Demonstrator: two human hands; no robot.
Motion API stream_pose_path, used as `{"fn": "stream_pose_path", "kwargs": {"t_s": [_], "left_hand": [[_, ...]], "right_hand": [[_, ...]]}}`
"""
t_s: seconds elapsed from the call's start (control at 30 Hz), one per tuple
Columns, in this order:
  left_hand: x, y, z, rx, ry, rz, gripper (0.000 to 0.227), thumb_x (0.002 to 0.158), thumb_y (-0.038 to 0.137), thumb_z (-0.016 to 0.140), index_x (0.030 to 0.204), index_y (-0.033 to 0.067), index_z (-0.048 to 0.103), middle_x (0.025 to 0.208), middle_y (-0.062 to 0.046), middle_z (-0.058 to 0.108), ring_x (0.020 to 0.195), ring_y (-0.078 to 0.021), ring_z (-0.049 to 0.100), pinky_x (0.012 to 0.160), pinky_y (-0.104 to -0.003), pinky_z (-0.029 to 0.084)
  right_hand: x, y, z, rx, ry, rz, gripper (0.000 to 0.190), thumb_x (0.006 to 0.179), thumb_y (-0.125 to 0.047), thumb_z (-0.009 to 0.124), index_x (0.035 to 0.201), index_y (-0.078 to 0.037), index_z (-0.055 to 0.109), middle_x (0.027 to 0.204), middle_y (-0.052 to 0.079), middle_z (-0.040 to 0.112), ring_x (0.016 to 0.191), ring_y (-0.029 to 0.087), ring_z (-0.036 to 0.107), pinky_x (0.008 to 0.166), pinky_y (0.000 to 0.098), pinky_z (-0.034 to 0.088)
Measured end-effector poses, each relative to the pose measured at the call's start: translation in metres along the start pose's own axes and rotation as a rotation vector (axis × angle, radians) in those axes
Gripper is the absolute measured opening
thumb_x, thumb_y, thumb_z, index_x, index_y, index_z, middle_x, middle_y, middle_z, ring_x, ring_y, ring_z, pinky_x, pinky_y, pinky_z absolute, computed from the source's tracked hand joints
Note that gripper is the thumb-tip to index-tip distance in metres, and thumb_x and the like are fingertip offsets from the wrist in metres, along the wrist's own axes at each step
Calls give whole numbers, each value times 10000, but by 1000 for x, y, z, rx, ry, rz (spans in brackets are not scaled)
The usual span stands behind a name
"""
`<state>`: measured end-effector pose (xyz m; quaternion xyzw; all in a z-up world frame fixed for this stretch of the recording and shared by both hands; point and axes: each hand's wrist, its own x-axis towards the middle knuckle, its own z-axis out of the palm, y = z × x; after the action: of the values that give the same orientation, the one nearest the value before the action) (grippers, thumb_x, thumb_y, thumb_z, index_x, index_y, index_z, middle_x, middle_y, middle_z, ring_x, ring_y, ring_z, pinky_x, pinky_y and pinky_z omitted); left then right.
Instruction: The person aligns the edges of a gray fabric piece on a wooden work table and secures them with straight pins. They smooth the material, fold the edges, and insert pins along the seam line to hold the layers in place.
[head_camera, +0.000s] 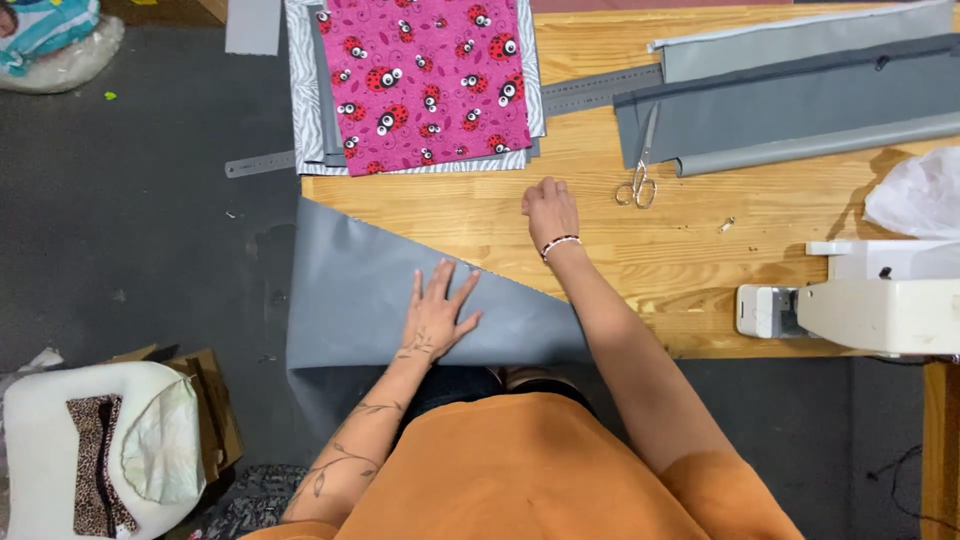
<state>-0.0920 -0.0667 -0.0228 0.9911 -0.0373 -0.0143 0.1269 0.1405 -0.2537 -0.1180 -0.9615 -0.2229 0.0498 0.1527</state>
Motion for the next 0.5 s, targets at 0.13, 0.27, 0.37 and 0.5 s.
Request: {"fn": "stream_pose_path", "kwargs": {"t_s": [0.13, 0.27, 0.37, 0.5], "left_hand": [[-3, -24, -10, 14, -10, -49, 644, 926, 602, 519, 1519, 365, 437, 1537, -155, 419, 1482, -284, 357, 1183, -640, 240], [-1, -50, -24, 38, 44, -171, 641, 899, 533, 574, 1501, 334, 480, 1546, -184, 406, 1468, -313, 384, 1164, -661, 268], [-4, -60, -21, 22, 86, -193, 632, 905, 503, 589, 1504, 329, 484, 1565, -180, 373, 1476, -323, 364, 1158, -674, 274], [-6, -60, -16, 30, 133, -167, 642, 922, 482, 581, 1532, 330, 449, 1574, -174, 345, 1493, -333, 320, 1149, -694, 251]], "right_hand": [[-26, 14, 1, -164, 68, -76, 138, 926, -277, 658, 874, -159, 607, 1013, 54, 525, 1095, 270, 536, 890, 376, 475], [-64, 43, -16, -12, 54, 62, 154, 974, -307, 607, 963, -155, 588, 963, 60, 548, 1076, 283, 560, 979, 391, 453], [-79, 56, -39, 126, 58, 147, 119, 996, -307, 619, 981, -189, 630, 918, 30, 590, 1019, 255, 603, 948, 366, 477], [-73, 76, -60, 335, 86, 272, 71, 972, -332, 695, 1003, -281, 732, 962, -9, 693, 1005, 243, 662, 927, 387, 515]]}}
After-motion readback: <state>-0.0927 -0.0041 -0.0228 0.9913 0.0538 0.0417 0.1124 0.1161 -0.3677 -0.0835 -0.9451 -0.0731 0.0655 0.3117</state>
